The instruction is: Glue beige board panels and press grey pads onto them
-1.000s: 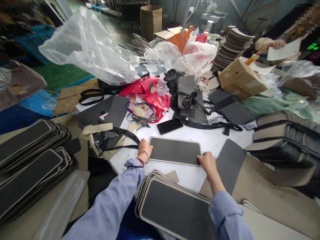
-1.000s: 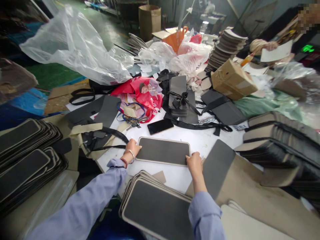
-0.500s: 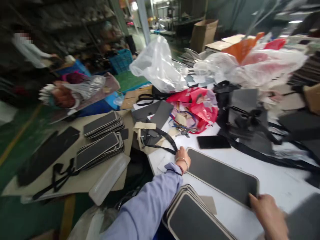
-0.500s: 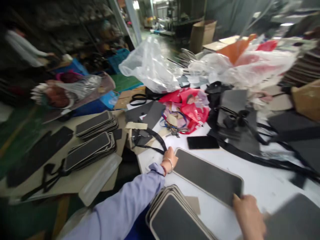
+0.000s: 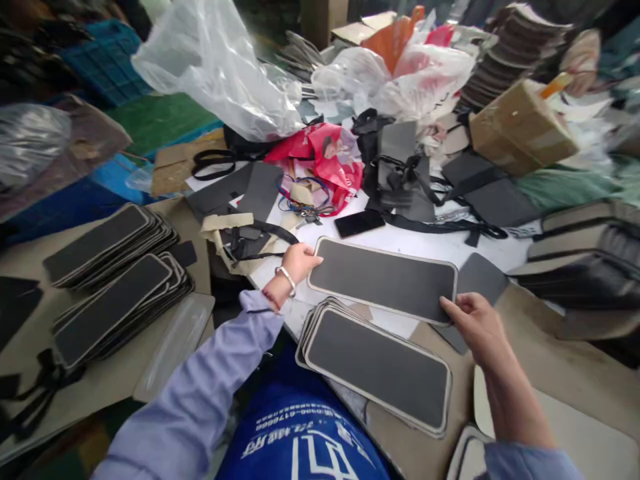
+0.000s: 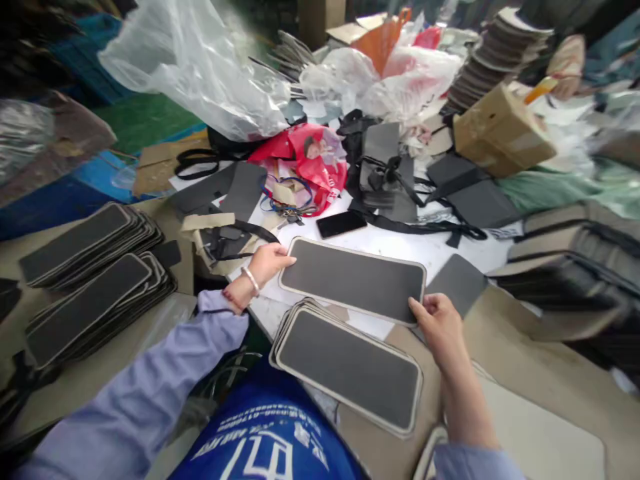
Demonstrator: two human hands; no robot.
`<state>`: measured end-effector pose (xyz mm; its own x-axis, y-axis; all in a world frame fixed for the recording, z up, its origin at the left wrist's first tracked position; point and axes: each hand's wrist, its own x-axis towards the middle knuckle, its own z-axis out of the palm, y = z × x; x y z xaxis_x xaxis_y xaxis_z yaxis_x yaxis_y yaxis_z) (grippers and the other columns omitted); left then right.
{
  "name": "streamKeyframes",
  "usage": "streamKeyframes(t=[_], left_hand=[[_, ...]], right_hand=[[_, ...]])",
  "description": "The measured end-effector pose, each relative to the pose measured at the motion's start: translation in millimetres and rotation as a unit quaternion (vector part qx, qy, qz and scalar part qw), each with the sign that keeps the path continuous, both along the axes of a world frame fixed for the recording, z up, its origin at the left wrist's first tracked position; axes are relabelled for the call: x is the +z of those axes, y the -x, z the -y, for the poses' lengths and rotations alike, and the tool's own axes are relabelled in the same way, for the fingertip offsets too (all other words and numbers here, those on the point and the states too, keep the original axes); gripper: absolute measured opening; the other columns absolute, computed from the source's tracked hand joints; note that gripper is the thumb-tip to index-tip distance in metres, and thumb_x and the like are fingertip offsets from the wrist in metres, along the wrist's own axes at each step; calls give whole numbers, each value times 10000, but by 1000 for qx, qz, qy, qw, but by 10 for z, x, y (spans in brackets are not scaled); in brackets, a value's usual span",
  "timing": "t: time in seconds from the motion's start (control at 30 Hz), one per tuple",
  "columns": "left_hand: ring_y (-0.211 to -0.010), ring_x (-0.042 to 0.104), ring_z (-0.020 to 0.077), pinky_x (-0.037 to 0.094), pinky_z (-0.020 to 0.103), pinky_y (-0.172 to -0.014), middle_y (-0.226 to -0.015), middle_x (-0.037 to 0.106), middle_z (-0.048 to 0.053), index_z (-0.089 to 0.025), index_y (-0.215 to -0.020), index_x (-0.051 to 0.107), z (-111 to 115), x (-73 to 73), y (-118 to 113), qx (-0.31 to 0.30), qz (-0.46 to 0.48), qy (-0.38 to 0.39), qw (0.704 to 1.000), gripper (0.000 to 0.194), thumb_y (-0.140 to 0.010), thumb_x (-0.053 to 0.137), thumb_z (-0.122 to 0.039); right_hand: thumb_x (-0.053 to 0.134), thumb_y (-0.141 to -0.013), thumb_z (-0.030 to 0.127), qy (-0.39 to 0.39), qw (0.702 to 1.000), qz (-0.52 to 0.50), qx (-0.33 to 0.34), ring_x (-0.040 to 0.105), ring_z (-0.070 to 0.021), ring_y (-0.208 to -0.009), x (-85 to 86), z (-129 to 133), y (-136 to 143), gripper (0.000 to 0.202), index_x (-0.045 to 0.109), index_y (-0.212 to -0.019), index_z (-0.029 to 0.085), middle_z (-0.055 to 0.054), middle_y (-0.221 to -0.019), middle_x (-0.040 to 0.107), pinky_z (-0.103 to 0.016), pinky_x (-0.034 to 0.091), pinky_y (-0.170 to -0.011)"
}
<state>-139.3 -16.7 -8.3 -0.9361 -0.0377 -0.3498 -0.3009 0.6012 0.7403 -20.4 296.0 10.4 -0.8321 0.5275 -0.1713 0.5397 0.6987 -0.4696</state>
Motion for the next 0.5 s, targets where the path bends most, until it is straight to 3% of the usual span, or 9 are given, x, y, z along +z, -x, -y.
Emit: streamKeyframes(t=[0.1,0.17,0.27,0.37,0.5], left_hand=[[-594,551,125,436,239,-584,-598,579,-19,-155,-642,543,149,79,-483,-14,2,-132,991,135,-594,639,-235],[-551,523,115,414,232,-545,-560,559,-31,-164,-616,533,210,62,-848,-21,25,-141,989,146,-583,634,-263],[-524,499,112,396,235,-524,-534,541,-37,-172,-601,528,222,-79,-1278,-21,51,-123,991,163,-584,621,-304],[-529,500,117,399,244,-534,-535,536,-37,-176,-590,520,161,-270,-1473,-26,63,-99,993,153,-586,618,-293],[-546,509,130,408,262,-560,-533,517,-35,-190,-569,489,55,-401,-1503,-21,70,-33,997,125,-614,603,-215]], right_hand=[[479,-633,574,77,997,-7,-18,418,-139,-502,66,77,-680,346,396,-630,238,34,-516,415,-275,344,-515],[481,-632,586,123,992,-13,-25,402,-132,-492,2,142,-1095,362,372,-612,242,46,-502,385,-269,344,-504],[481,-624,590,147,988,-18,-47,392,-130,-480,-182,221,-1517,366,357,-596,247,54,-495,361,-272,353,-495],[468,-609,592,120,990,-24,-74,399,-137,-472,-393,233,-1704,359,356,-586,252,48,-490,373,-290,367,-495],[443,-624,597,92,992,-10,-82,474,-179,-487,-588,178,-1822,349,377,-590,256,11,-502,448,-331,419,-519]])
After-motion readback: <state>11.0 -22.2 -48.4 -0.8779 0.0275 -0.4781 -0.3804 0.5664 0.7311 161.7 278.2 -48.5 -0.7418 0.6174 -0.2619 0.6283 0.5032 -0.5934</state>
